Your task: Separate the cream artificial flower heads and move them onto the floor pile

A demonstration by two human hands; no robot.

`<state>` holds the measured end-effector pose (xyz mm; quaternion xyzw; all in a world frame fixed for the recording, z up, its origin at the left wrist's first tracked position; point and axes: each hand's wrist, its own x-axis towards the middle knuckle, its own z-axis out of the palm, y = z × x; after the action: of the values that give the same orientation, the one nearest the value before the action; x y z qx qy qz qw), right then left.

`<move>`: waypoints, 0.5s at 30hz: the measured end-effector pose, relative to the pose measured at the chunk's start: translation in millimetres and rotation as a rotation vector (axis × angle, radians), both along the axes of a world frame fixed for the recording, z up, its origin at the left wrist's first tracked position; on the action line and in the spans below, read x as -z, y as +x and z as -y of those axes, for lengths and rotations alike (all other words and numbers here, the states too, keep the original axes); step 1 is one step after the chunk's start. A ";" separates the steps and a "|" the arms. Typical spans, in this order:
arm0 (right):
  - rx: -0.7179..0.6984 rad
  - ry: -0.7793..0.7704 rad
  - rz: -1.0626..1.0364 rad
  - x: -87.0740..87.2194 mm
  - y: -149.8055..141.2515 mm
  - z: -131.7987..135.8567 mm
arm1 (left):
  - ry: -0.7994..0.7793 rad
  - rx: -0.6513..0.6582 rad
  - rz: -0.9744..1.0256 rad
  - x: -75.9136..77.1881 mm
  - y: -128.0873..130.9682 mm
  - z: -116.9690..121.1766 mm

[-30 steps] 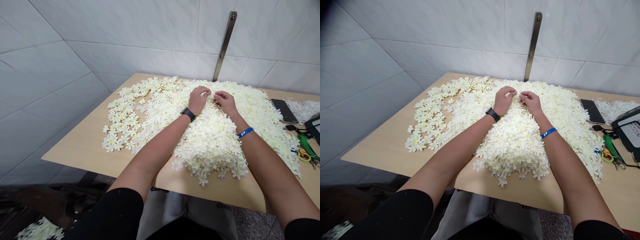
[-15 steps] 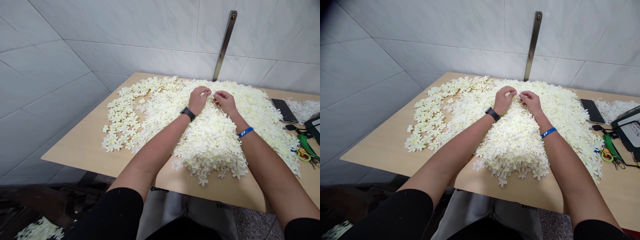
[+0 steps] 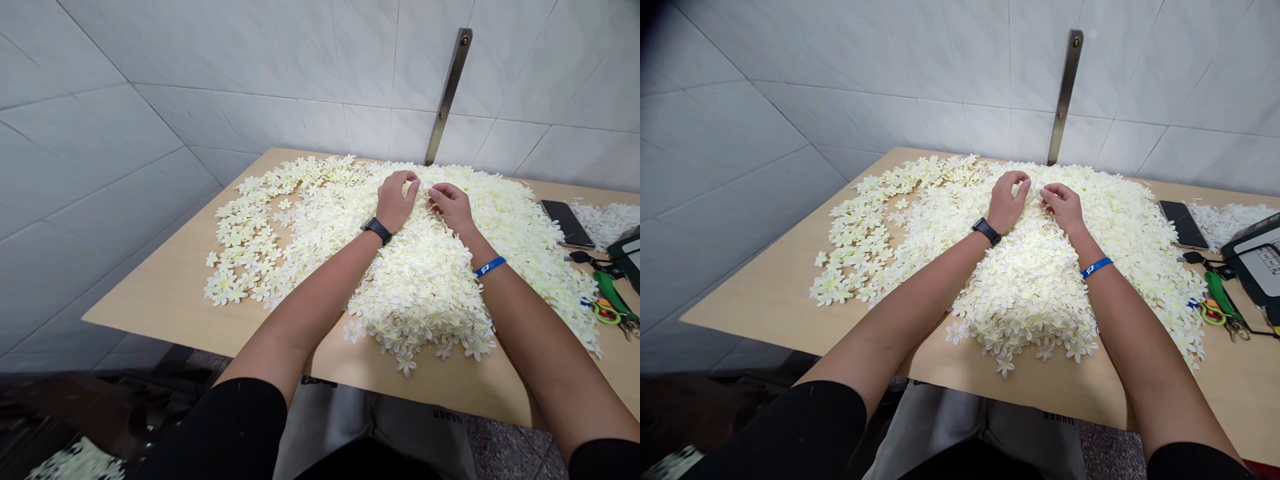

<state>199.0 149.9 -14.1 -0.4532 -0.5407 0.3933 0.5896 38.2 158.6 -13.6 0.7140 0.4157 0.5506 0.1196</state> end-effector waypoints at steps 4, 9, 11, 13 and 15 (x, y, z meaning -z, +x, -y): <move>-0.023 0.010 0.038 1.4 2.3 -1.0 | 0.032 0.059 -0.055 -0.6 -0.2 0.7; -0.026 0.007 0.045 1.4 2.8 -1.2 | 0.023 0.041 -0.019 1.7 -1.4 -2.4; -0.024 0.000 0.031 0.1 2.1 0.0 | 0.010 0.011 0.008 2.6 -2.0 -3.6; -0.025 -0.009 0.015 -1.6 1.2 1.6 | -0.009 -0.014 0.023 3.3 -2.1 -4.6; -0.029 -0.014 0.003 -3.1 0.4 3.0 | -0.020 -0.025 0.026 3.8 -1.7 -5.1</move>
<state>199.4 146.8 -11.0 -0.4500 -0.5453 0.4049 0.5798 36.6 163.7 -17.3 0.7003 0.4286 0.5570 0.1250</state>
